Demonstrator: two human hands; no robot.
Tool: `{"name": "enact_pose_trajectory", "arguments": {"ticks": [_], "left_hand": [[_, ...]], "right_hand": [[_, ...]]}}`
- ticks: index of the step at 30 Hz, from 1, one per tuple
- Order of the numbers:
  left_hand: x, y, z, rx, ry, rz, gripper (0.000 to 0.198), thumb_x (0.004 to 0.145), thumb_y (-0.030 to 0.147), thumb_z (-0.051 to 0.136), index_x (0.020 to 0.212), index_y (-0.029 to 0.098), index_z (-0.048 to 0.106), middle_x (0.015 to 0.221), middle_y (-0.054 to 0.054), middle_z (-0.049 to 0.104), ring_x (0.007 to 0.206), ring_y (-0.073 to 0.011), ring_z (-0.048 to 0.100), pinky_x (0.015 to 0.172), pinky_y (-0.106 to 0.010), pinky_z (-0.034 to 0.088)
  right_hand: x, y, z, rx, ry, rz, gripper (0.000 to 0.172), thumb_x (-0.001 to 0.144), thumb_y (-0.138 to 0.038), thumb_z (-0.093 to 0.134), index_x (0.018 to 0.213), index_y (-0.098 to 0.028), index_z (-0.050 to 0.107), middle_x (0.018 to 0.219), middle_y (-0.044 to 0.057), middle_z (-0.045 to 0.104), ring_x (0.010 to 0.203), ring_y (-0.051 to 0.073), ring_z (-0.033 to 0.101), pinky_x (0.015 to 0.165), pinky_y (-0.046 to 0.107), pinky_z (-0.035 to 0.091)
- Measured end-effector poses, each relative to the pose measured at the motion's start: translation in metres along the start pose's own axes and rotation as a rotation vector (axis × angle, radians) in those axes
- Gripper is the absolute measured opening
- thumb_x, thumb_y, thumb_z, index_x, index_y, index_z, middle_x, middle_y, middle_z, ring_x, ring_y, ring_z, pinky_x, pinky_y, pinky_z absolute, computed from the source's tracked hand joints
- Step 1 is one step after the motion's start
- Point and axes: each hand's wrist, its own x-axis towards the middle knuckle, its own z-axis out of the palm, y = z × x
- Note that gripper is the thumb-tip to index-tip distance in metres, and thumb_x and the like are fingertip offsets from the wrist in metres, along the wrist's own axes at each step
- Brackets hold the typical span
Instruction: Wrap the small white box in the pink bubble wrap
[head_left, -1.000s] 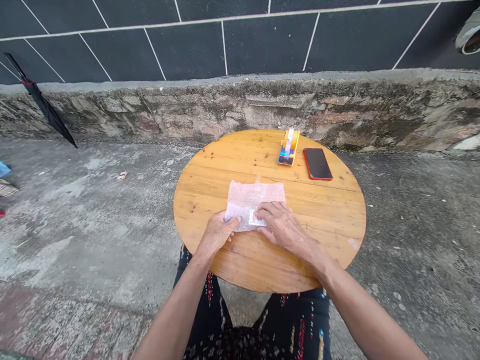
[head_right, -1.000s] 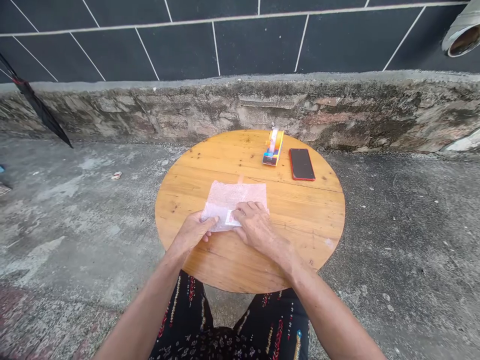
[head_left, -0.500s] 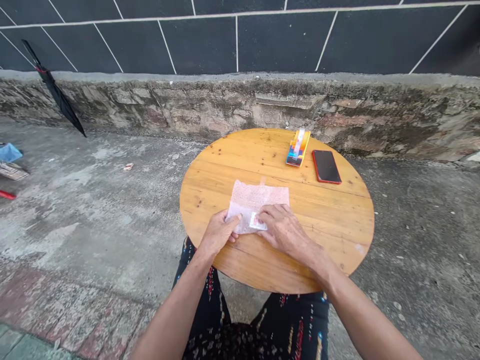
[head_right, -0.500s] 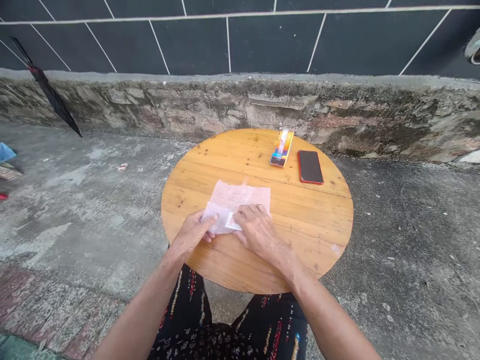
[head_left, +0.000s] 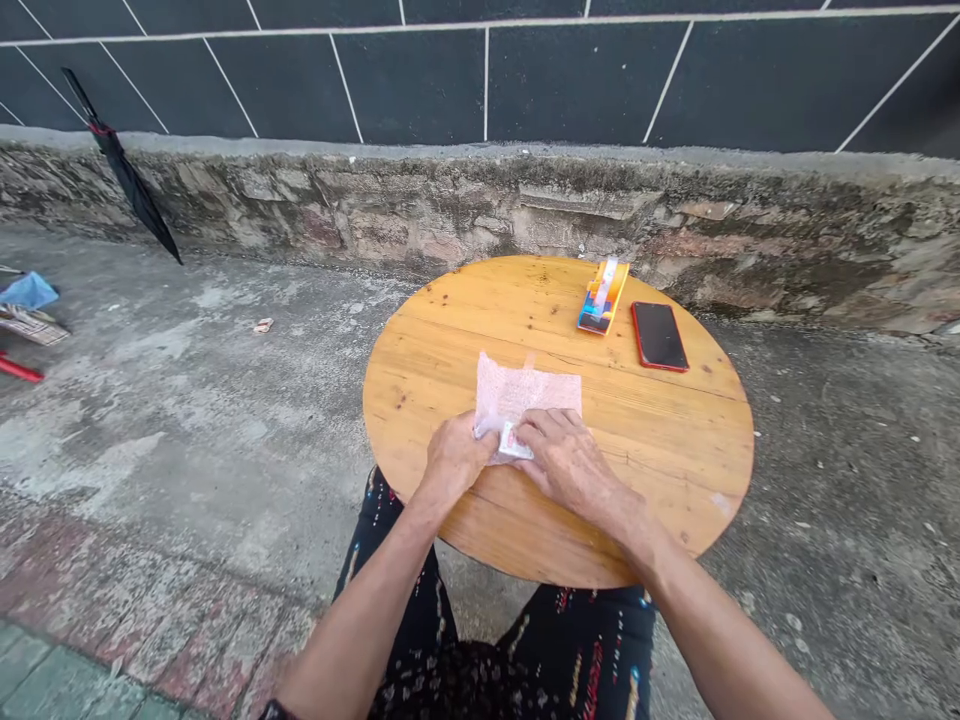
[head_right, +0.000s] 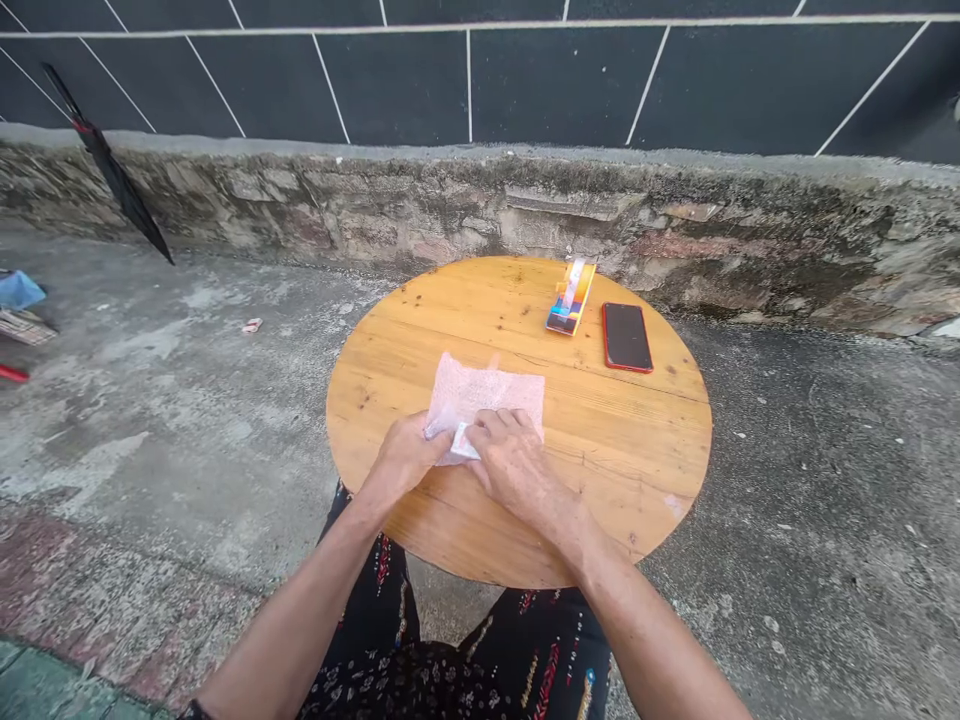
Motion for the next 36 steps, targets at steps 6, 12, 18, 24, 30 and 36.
{"name": "enact_pose_trajectory", "arguments": {"ticks": [6,12,18,24,30,36], "left_hand": [[-0.004,0.008,0.001,0.005,0.066,0.003,0.013,0.073,0.029,0.054,0.069,0.019,0.061,0.063,-0.001,0.060,0.058,-0.0148,0.052,0.054,-0.023,0.034],[-0.005,0.015,-0.003,-0.407,-0.045,-0.167,0.015,0.073,0.031,0.055,0.073,0.016,0.059,0.060,0.002,0.057,0.050,-0.0112,0.052,0.044,-0.020,0.041],[-0.009,0.025,0.002,-0.546,0.000,-0.177,0.017,0.073,0.032,0.060,0.077,0.015,0.059,0.064,0.003,0.060,0.051,-0.0101,0.053,0.046,-0.019,0.044],[-0.014,0.021,0.010,-0.330,0.097,0.000,0.013,0.076,0.026,0.057,0.080,0.016,0.064,0.071,0.001,0.064,0.066,-0.0126,0.058,0.059,-0.020,0.044],[-0.025,0.027,0.009,-0.126,0.117,0.127,0.015,0.077,0.018,0.056,0.086,0.018,0.067,0.078,-0.001,0.067,0.068,-0.0133,0.058,0.065,-0.023,0.044],[-0.032,0.024,0.011,0.005,0.137,0.288,0.017,0.079,0.013,0.055,0.090,0.018,0.068,0.075,-0.002,0.062,0.069,-0.0148,0.056,0.067,-0.026,0.044]], "right_hand": [[-0.001,0.001,0.001,-0.009,0.002,-0.016,0.015,0.082,-0.022,0.067,0.096,-0.016,0.062,0.105,0.011,0.061,0.098,0.027,0.053,0.087,0.041,0.039],[-0.001,0.001,0.002,-0.021,0.007,-0.023,0.017,0.083,-0.025,0.067,0.096,-0.016,0.063,0.103,0.012,0.062,0.098,0.027,0.054,0.088,0.041,0.038],[-0.002,0.002,0.004,-0.035,0.028,-0.031,0.020,0.082,-0.025,0.068,0.099,-0.016,0.062,0.103,0.011,0.061,0.098,0.027,0.054,0.088,0.040,0.038],[-0.002,0.002,0.004,0.002,0.048,-0.025,0.018,0.083,-0.023,0.068,0.099,-0.017,0.062,0.102,0.010,0.062,0.096,0.026,0.054,0.087,0.039,0.038],[-0.001,0.006,0.004,0.081,0.049,-0.032,0.011,0.085,-0.021,0.064,0.096,-0.017,0.063,0.098,0.008,0.065,0.095,0.024,0.057,0.088,0.038,0.037],[-0.002,0.009,0.010,0.150,0.102,-0.009,0.009,0.085,-0.018,0.061,0.093,-0.017,0.059,0.092,0.008,0.067,0.088,0.023,0.059,0.088,0.037,0.038]]}}
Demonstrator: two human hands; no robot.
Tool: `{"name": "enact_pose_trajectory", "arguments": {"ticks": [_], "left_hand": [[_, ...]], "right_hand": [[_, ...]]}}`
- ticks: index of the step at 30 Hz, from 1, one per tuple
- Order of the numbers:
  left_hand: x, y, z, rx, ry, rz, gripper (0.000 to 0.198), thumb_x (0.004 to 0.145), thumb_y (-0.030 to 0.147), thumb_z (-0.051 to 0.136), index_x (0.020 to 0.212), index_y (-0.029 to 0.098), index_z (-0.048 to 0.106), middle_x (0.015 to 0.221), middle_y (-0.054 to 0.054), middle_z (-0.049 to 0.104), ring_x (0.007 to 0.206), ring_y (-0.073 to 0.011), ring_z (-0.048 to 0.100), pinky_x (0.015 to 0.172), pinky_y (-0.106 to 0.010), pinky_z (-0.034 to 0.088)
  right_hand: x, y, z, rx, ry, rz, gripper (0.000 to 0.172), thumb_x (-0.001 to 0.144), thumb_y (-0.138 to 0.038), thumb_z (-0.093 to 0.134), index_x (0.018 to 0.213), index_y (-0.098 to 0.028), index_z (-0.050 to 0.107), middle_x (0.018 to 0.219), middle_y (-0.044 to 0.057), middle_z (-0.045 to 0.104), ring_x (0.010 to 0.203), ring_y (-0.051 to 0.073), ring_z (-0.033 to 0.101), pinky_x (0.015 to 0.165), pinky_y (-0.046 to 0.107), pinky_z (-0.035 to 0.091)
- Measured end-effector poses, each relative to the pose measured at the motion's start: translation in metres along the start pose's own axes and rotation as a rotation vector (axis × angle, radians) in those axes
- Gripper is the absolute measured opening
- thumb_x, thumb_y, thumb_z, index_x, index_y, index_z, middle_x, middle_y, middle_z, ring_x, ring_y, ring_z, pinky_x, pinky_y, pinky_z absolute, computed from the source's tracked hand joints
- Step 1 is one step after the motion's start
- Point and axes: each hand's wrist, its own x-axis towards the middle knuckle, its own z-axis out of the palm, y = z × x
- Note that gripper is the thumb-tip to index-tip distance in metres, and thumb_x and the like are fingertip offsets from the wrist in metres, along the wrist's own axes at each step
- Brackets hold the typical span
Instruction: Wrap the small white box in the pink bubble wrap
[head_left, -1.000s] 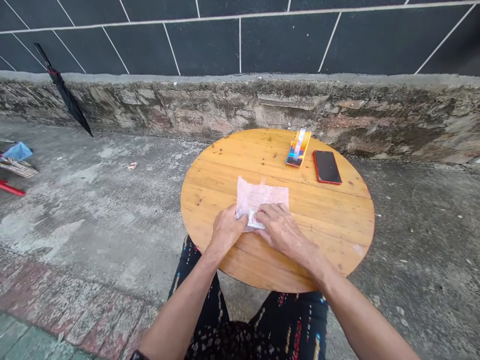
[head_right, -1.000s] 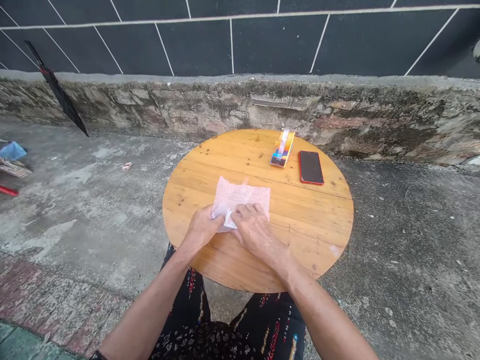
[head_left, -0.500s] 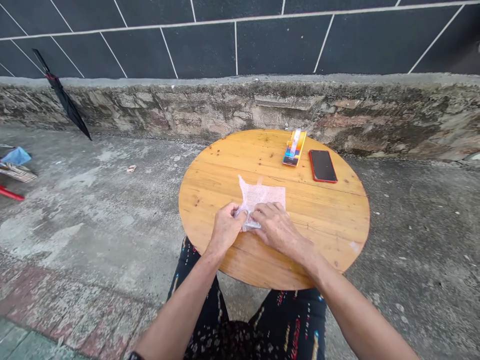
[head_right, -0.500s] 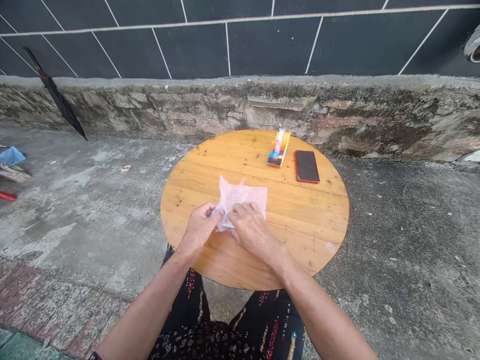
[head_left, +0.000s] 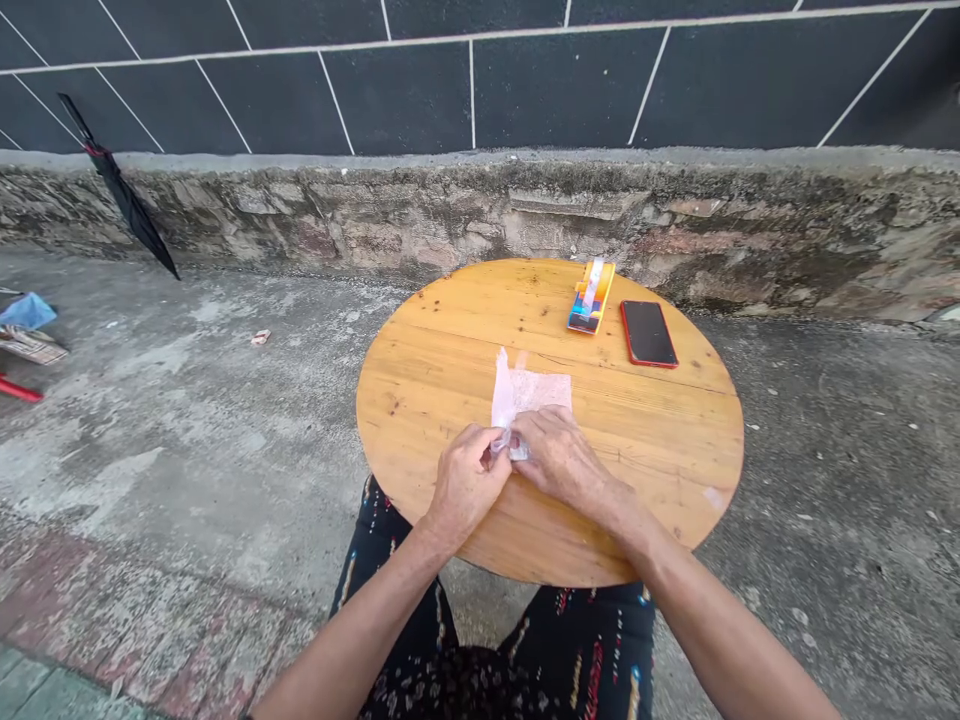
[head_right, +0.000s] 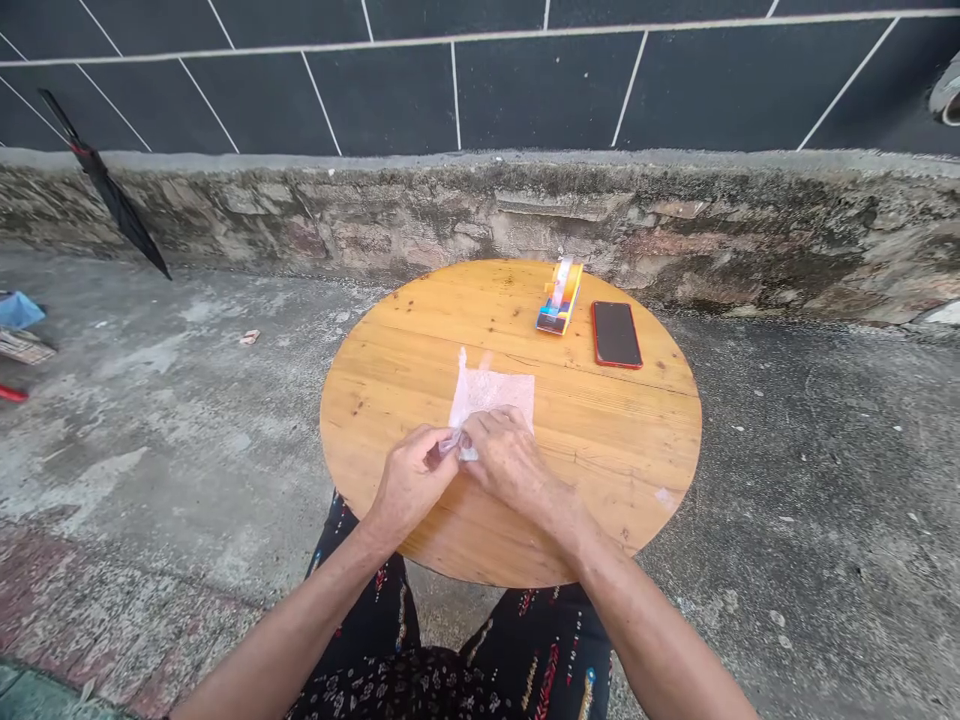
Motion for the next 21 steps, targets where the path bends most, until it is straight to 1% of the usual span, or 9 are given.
{"name": "enact_pose_trajectory", "arguments": {"ticks": [4,6,9,11,15,17,18,19,21], "left_hand": [[-0.005,-0.005,-0.001,0.052,-0.034,0.144,0.018,0.081,0.012,0.053,0.091,0.018,0.067,0.079,-0.004,0.060,0.076,-0.0169,0.057,0.071,-0.028,0.046],[-0.006,-0.008,-0.001,0.074,-0.049,0.218,0.021,0.082,0.011,0.052,0.094,0.018,0.067,0.083,-0.005,0.060,0.081,-0.0179,0.057,0.073,-0.029,0.048],[-0.006,-0.012,-0.003,0.140,-0.063,0.349,0.027,0.083,0.011,0.049,0.103,0.018,0.066,0.086,-0.006,0.059,0.083,-0.0183,0.057,0.073,-0.030,0.049],[-0.004,-0.014,-0.005,0.220,-0.058,0.437,0.027,0.084,0.011,0.047,0.104,0.017,0.066,0.088,-0.007,0.059,0.083,-0.0194,0.055,0.073,-0.032,0.049],[0.002,-0.017,-0.009,0.327,-0.080,0.578,0.024,0.084,0.014,0.050,0.103,0.015,0.065,0.107,-0.012,0.059,0.095,-0.0246,0.052,0.080,-0.040,0.049],[0.006,-0.018,-0.010,0.312,-0.121,0.633,0.022,0.085,0.013,0.049,0.101,0.013,0.064,0.108,-0.012,0.060,0.097,-0.0245,0.051,0.083,-0.039,0.049],[0.007,-0.019,-0.010,0.298,-0.139,0.653,0.020,0.086,0.012,0.048,0.100,0.013,0.063,0.106,-0.011,0.061,0.097,-0.0237,0.051,0.084,-0.038,0.049],[0.008,-0.020,-0.011,0.286,-0.154,0.666,0.020,0.087,0.011,0.047,0.099,0.012,0.062,0.104,-0.011,0.061,0.096,-0.0229,0.051,0.085,-0.037,0.049],[0.009,-0.022,-0.011,0.268,-0.166,0.683,0.019,0.088,0.010,0.046,0.099,0.011,0.062,0.103,-0.011,0.062,0.096,-0.0221,0.051,0.087,-0.036,0.049]], "right_hand": [[-0.002,0.000,0.001,-0.038,0.047,0.013,0.038,0.083,-0.018,0.062,0.120,-0.013,0.051,0.100,0.012,0.067,0.096,0.027,0.058,0.091,0.040,0.039],[-0.002,0.000,0.002,-0.066,0.045,0.010,0.047,0.084,-0.018,0.061,0.128,-0.012,0.046,0.101,0.013,0.067,0.098,0.027,0.058,0.092,0.042,0.038],[-0.001,0.000,0.002,-0.085,0.026,0.005,0.050,0.084,-0.019,0.061,0.130,-0.013,0.045,0.100,0.013,0.068,0.098,0.028,0.057,0.092,0.044,0.038],[0.001,-0.002,0.000,-0.087,0.016,0.013,0.049,0.083,-0.019,0.062,0.129,-0.013,0.047,0.102,0.013,0.067,0.100,0.029,0.057,0.092,0.045,0.039],[-0.006,-0.002,-0.013,-0.022,0.019,0.031,0.049,0.081,-0.026,0.066,0.127,-0.017,0.051,0.119,0.014,0.063,0.112,0.030,0.054,0.096,0.047,0.039],[-0.019,0.004,-0.023,0.046,0.084,0.116,0.051,0.081,-0.032,0.066,0.128,-0.019,0.050,0.126,0.014,0.060,0.116,0.030,0.053,0.098,0.048,0.040],[-0.028,0.008,-0.028,0.086,0.128,0.195,0.048,0.083,-0.034,0.065,0.126,-0.019,0.051,0.125,0.013,0.060,0.114,0.029,0.055,0.096,0.048,0.042],[-0.038,0.012,-0.032,0.132,0.169,0.286,0.042,0.085,-0.034,0.062,0.122,-0.018,0.053,0.119,0.013,0.063,0.107,0.027,0.060,0.091,0.045,0.046],[-0.058,0.019,-0.037,0.227,0.166,0.481,0.029,0.086,-0.035,0.058,0.110,-0.018,0.058,0.102,0.010,0.068,0.088,0.023,0.065,0.078,0.039,0.051]]}}
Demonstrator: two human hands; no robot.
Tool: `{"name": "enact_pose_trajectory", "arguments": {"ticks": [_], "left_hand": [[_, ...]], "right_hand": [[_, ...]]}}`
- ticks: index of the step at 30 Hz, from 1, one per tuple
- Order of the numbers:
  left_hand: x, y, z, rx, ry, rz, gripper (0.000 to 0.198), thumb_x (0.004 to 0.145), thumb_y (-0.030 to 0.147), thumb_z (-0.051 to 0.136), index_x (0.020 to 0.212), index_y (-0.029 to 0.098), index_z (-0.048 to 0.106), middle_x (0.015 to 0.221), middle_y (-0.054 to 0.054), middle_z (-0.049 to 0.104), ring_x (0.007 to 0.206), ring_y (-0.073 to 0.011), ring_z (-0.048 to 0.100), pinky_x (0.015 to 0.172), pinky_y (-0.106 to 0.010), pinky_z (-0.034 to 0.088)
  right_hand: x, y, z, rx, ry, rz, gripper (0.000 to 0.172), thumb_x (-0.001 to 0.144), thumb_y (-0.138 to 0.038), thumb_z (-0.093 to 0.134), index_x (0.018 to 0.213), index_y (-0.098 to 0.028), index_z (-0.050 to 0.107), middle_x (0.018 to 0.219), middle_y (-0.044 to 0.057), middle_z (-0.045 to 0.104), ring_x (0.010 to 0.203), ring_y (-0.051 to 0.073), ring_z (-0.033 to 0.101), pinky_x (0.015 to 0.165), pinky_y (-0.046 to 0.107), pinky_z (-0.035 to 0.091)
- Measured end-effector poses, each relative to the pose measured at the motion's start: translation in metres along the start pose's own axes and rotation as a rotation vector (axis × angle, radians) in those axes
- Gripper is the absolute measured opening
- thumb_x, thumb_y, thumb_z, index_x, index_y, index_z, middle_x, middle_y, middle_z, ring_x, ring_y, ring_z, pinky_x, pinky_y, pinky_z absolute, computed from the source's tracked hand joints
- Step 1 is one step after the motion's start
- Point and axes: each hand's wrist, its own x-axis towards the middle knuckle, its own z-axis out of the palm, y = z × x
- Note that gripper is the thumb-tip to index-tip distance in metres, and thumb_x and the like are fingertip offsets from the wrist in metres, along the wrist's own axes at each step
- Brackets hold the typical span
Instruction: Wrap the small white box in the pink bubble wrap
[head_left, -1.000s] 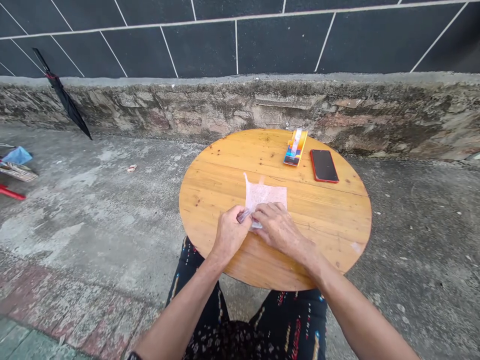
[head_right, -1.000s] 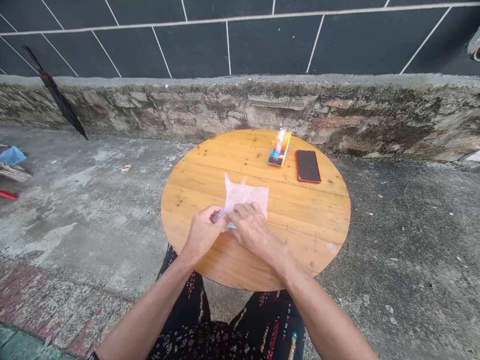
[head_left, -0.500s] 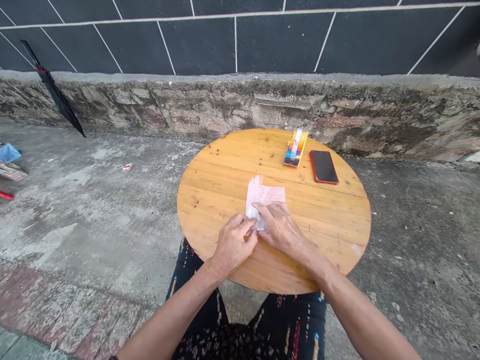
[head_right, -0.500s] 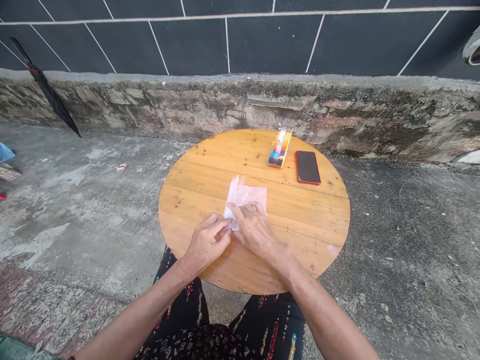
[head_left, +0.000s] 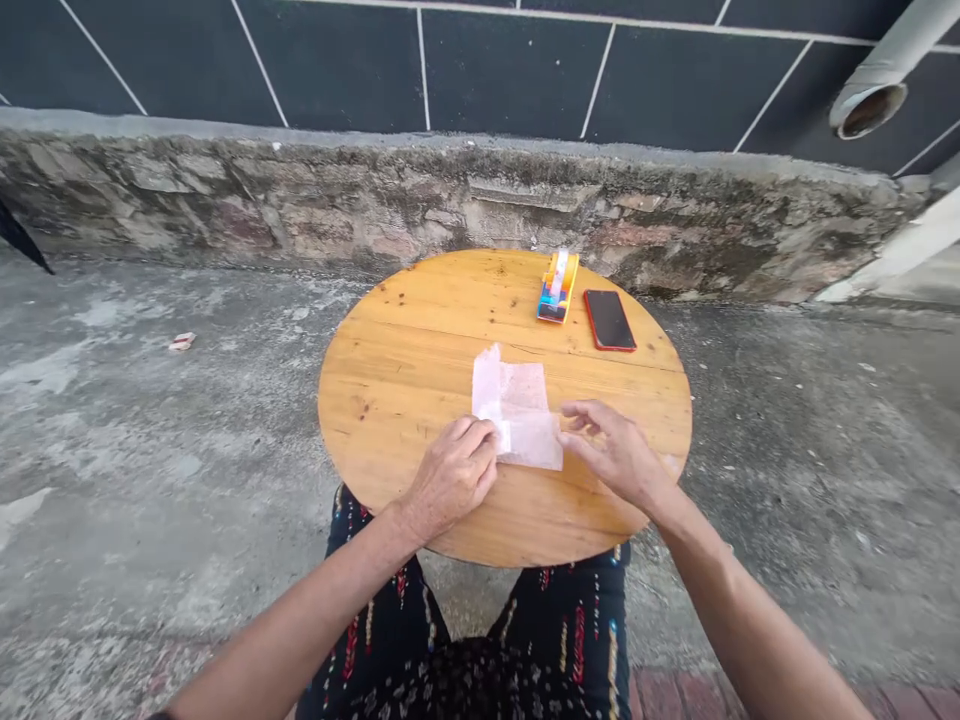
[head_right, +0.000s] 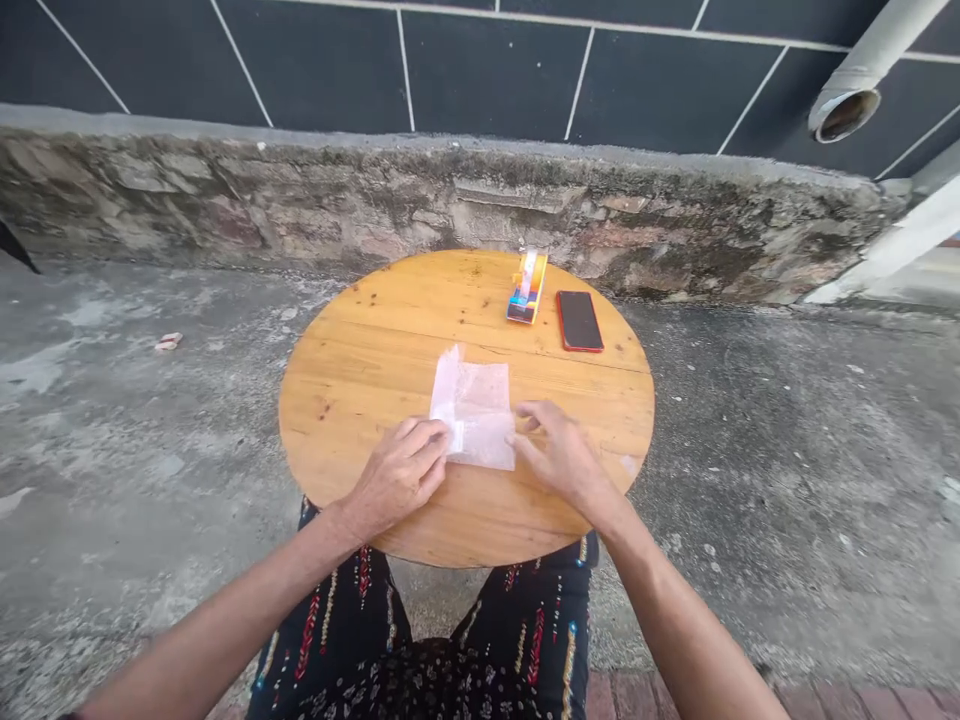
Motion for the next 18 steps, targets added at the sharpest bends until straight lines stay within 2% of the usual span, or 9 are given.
{"name": "enact_pose_trajectory", "arguments": {"ticks": [3,7,10,13,16,18], "left_hand": [[-0.001,-0.003,0.002,-0.026,0.021,0.028,0.020,0.089,0.009,0.045,0.100,0.012,0.061,0.104,-0.011,0.062,0.097,-0.0223,0.052,0.087,-0.036,0.049],[-0.001,-0.006,0.003,-0.028,0.036,0.065,0.021,0.088,0.008,0.045,0.102,0.012,0.061,0.107,-0.011,0.062,0.099,-0.0231,0.052,0.089,-0.038,0.049],[-0.001,-0.007,0.003,-0.029,0.032,0.080,0.021,0.088,0.008,0.046,0.103,0.011,0.061,0.107,-0.012,0.063,0.099,-0.0231,0.052,0.089,-0.037,0.049],[-0.001,-0.008,0.000,-0.048,0.036,0.090,0.020,0.088,0.009,0.047,0.102,0.011,0.061,0.107,-0.011,0.063,0.098,-0.0230,0.053,0.087,-0.037,0.050],[0.000,-0.010,-0.003,-0.068,0.043,0.104,0.017,0.087,0.010,0.048,0.097,0.013,0.061,0.105,-0.010,0.063,0.096,-0.0231,0.053,0.084,-0.037,0.050],[0.001,-0.011,-0.004,-0.083,0.041,0.119,0.015,0.086,0.010,0.049,0.093,0.014,0.062,0.101,-0.010,0.063,0.095,-0.0233,0.054,0.083,-0.037,0.050]], "right_hand": [[-0.019,0.012,-0.005,0.144,-0.098,0.247,0.025,0.084,-0.038,0.058,0.098,-0.018,0.060,0.084,0.006,0.069,0.073,0.019,0.065,0.066,0.034,0.051],[-0.022,0.008,0.004,0.370,-0.140,0.451,0.036,0.081,-0.043,0.058,0.106,-0.017,0.057,0.087,0.005,0.067,0.070,0.018,0.065,0.049,0.025,0.046],[-0.010,0.004,0.017,0.459,-0.127,0.471,0.040,0.082,-0.045,0.056,0.109,-0.016,0.056,0.070,0.000,0.062,0.058,0.015,0.059,0.042,0.022,0.037],[0.004,0.005,0.028,0.452,-0.118,0.438,0.030,0.081,-0.044,0.057,0.093,-0.016,0.059,0.054,-0.005,0.052,0.047,0.011,0.047,0.042,0.021,0.032],[0.009,0.006,0.033,0.359,-0.137,0.418,0.025,0.077,-0.041,0.061,0.070,-0.018,0.055,0.053,-0.005,0.050,0.049,0.010,0.046,0.046,0.021,0.033],[0.008,0.005,0.030,0.292,-0.143,0.429,0.024,0.076,-0.039,0.061,0.067,-0.018,0.054,0.056,-0.004,0.054,0.052,0.011,0.051,0.049,0.022,0.037]]}}
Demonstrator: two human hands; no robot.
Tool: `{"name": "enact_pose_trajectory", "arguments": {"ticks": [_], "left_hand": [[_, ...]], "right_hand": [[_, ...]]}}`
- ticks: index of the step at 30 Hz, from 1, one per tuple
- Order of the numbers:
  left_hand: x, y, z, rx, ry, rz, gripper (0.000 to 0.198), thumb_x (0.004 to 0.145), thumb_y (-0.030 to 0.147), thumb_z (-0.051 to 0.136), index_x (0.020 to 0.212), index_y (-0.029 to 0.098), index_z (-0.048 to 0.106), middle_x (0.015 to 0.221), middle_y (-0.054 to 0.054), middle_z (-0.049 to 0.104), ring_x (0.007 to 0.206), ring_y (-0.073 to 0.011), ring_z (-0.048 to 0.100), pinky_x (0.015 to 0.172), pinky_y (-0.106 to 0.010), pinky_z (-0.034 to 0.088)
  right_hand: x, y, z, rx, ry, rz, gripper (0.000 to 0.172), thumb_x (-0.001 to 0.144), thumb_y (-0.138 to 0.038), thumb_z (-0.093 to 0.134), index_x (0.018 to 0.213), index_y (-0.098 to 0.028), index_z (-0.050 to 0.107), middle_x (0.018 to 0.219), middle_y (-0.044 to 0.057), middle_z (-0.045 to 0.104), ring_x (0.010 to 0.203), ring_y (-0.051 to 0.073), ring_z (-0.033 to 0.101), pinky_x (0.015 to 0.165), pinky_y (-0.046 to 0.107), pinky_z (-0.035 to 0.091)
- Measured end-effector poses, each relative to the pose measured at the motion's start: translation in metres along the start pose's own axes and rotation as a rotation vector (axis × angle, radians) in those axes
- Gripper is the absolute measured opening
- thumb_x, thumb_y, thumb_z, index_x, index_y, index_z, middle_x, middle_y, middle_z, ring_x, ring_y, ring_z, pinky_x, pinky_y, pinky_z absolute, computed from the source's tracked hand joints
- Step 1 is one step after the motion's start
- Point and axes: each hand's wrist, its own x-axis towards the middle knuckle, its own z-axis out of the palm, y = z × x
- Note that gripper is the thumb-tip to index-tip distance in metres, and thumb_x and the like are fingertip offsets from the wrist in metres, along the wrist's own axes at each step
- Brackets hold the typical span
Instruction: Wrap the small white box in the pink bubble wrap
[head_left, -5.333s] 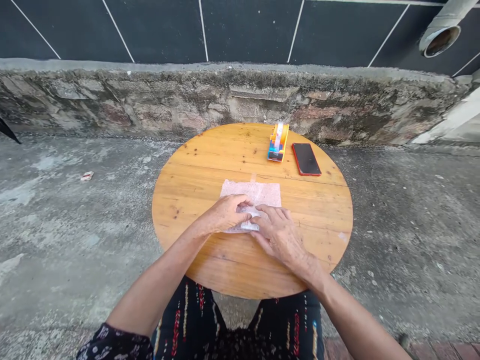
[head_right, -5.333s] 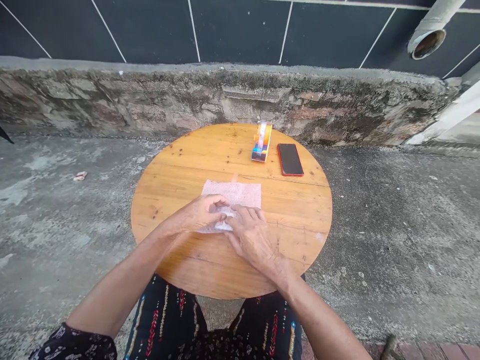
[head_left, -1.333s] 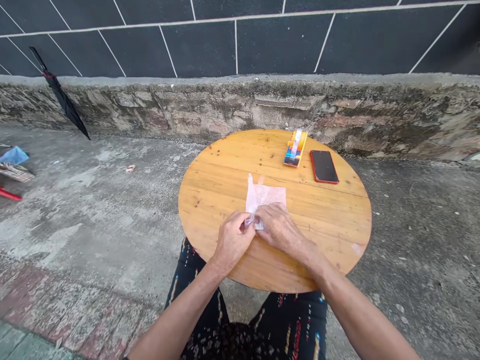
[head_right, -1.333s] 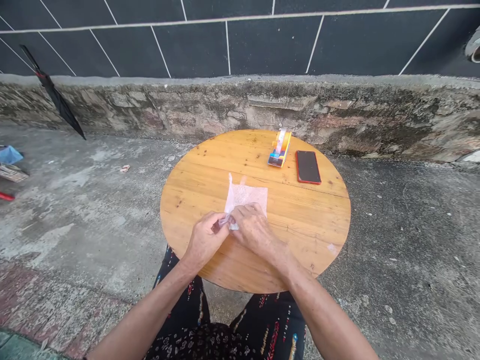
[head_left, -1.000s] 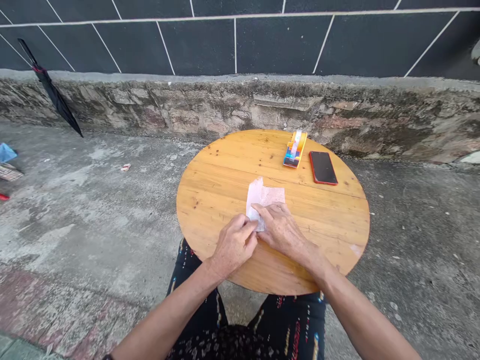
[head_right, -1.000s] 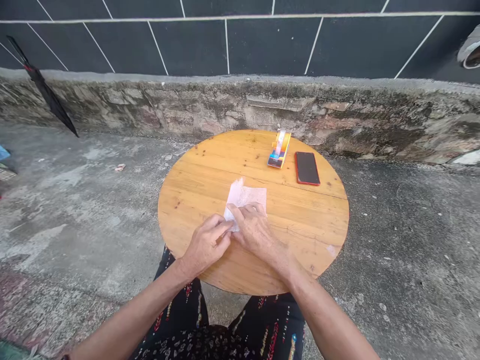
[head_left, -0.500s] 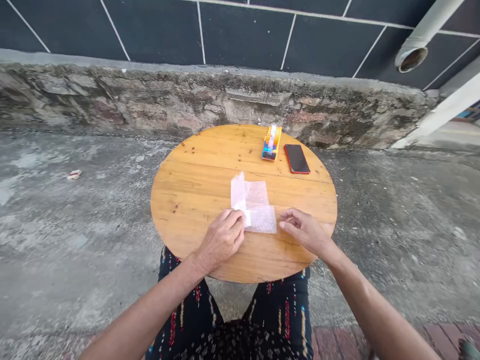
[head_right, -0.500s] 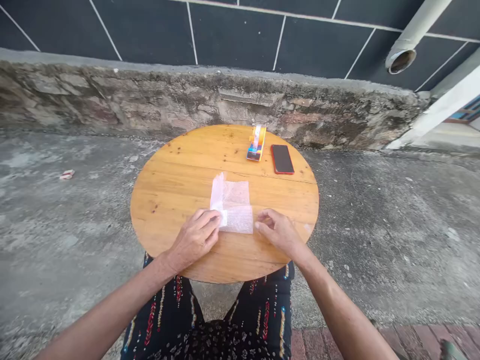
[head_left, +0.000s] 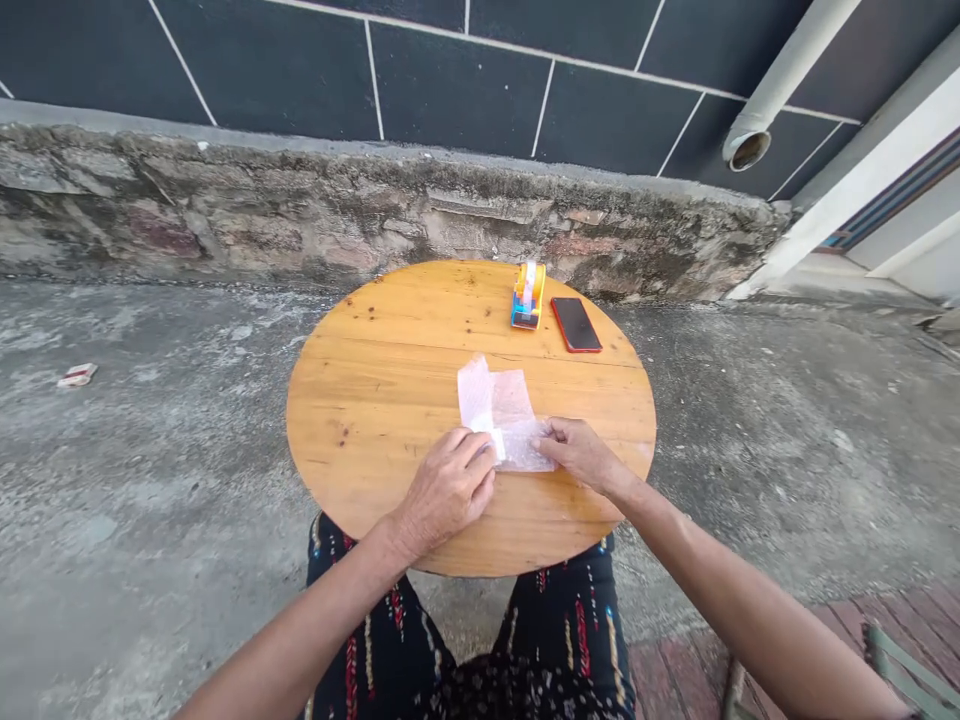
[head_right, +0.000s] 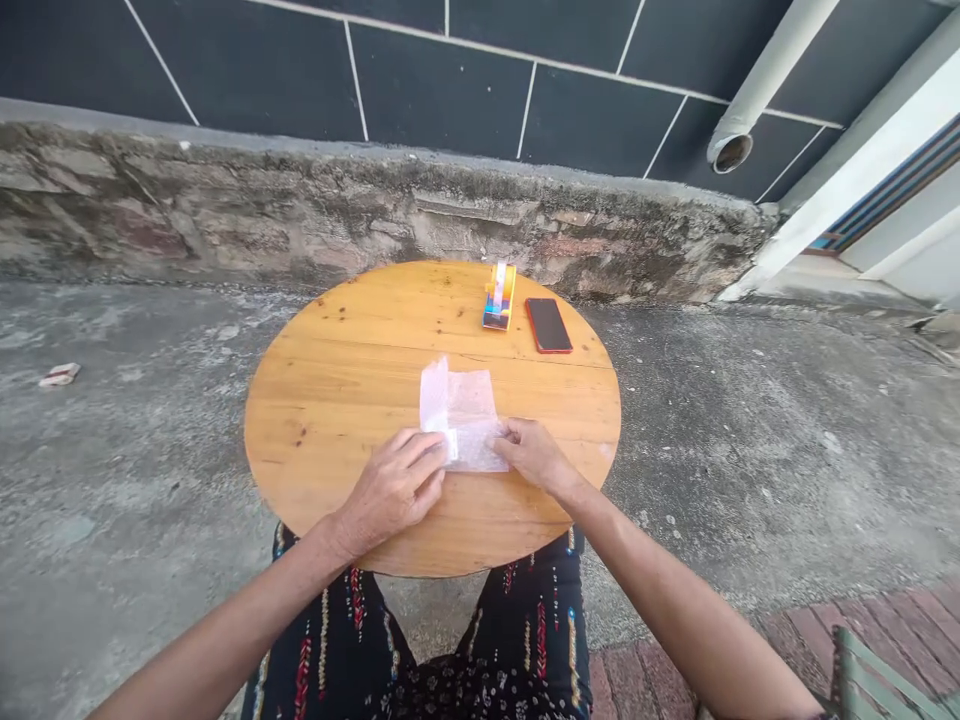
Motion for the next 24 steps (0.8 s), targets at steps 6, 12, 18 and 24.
{"name": "enact_pose_trajectory", "arguments": {"ticks": [6,12,18,24], "left_hand": [[0.000,-0.007,0.001,-0.018,-0.001,0.034,0.012,0.087,0.014,0.050,0.086,0.015,0.062,0.094,-0.010,0.063,0.090,-0.0230,0.052,0.079,-0.037,0.049],[-0.001,-0.011,0.005,-0.008,0.017,0.040,0.009,0.086,0.017,0.053,0.082,0.015,0.061,0.098,-0.008,0.064,0.090,-0.0229,0.051,0.078,-0.038,0.046],[0.002,-0.015,0.003,-0.001,-0.004,0.096,0.013,0.089,0.016,0.051,0.078,0.016,0.059,0.095,-0.006,0.065,0.087,-0.0212,0.050,0.076,-0.038,0.043],[0.005,-0.018,0.000,-0.024,-0.059,0.118,0.015,0.088,0.015,0.050,0.078,0.015,0.060,0.093,-0.006,0.065,0.086,-0.0211,0.050,0.075,-0.037,0.043]], "right_hand": [[-0.015,-0.009,-0.008,-0.225,-0.035,0.163,0.022,0.083,-0.038,0.056,0.075,-0.017,0.059,0.059,0.001,0.063,0.051,0.014,0.062,0.045,0.021,0.041],[-0.023,-0.017,0.002,0.051,-0.007,0.411,0.024,0.084,-0.041,0.059,0.087,-0.018,0.054,0.062,0.002,0.067,0.046,0.014,0.063,0.033,0.017,0.038],[-0.032,-0.022,0.010,0.305,0.015,0.418,0.026,0.081,-0.040,0.064,0.092,-0.019,0.054,0.070,0.003,0.071,0.047,0.013,0.065,0.030,0.014,0.037],[-0.032,-0.022,0.016,0.479,-0.005,0.372,0.031,0.074,-0.043,0.068,0.085,-0.016,0.060,0.075,0.003,0.069,0.047,0.010,0.062,0.030,0.015,0.038]]}}
